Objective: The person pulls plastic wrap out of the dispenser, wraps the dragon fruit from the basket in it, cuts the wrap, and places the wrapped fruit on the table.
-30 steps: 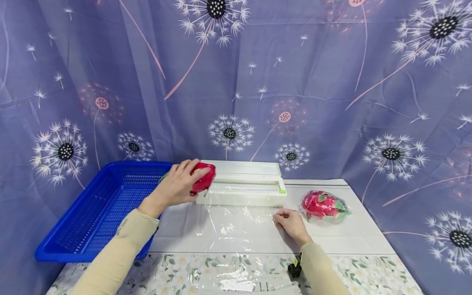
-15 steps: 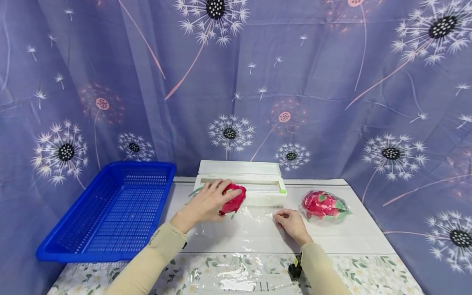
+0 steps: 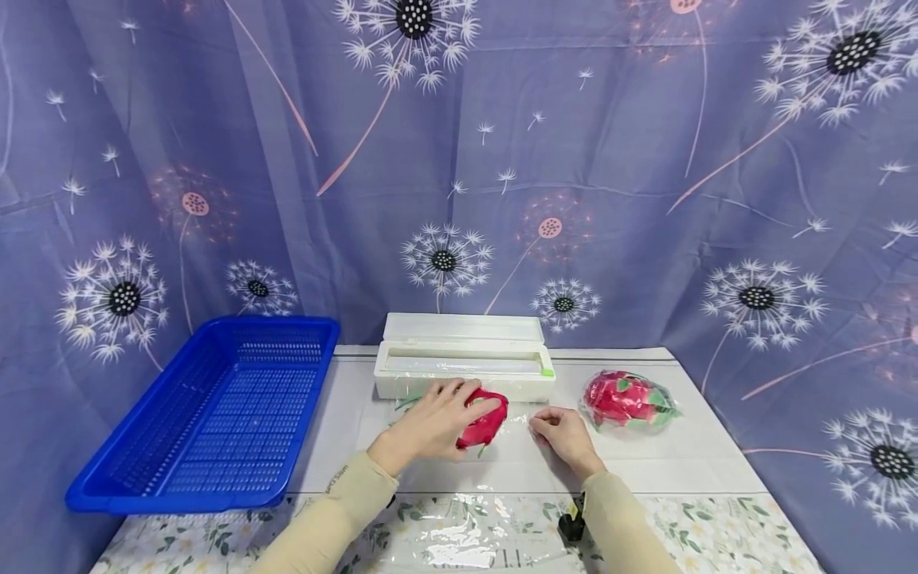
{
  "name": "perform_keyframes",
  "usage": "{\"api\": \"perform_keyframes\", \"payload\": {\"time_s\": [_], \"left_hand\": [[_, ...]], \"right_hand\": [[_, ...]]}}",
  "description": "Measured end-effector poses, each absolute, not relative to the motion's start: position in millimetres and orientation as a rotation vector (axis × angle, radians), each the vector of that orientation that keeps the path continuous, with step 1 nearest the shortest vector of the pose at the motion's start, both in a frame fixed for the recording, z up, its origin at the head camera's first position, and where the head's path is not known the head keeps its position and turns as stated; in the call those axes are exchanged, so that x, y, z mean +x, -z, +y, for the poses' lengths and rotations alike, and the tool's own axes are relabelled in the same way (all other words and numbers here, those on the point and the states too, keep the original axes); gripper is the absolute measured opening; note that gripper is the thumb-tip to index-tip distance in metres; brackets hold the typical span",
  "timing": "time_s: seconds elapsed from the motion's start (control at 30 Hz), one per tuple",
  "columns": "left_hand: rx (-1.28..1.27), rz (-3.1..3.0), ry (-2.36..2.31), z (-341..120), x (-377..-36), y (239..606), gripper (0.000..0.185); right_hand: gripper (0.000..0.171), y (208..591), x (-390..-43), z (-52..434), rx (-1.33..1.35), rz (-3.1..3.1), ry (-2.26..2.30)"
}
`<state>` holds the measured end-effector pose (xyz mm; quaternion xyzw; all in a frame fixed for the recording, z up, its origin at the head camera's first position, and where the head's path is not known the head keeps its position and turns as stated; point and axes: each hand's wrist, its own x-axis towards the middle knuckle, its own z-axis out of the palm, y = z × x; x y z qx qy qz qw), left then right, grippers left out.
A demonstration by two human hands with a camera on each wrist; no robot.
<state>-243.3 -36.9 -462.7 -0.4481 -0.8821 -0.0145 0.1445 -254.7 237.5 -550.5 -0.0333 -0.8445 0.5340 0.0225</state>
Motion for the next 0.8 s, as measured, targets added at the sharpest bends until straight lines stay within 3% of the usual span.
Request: {"api": "perform_keyframes", "payload": {"time_s": [0.8], "left_hand": [[-1.300,-2.691,0.178,-22,-237,495,0.091]], "right_hand": [[0.006,550,-254,238,-0.114,-2.606,-1.677]]}}
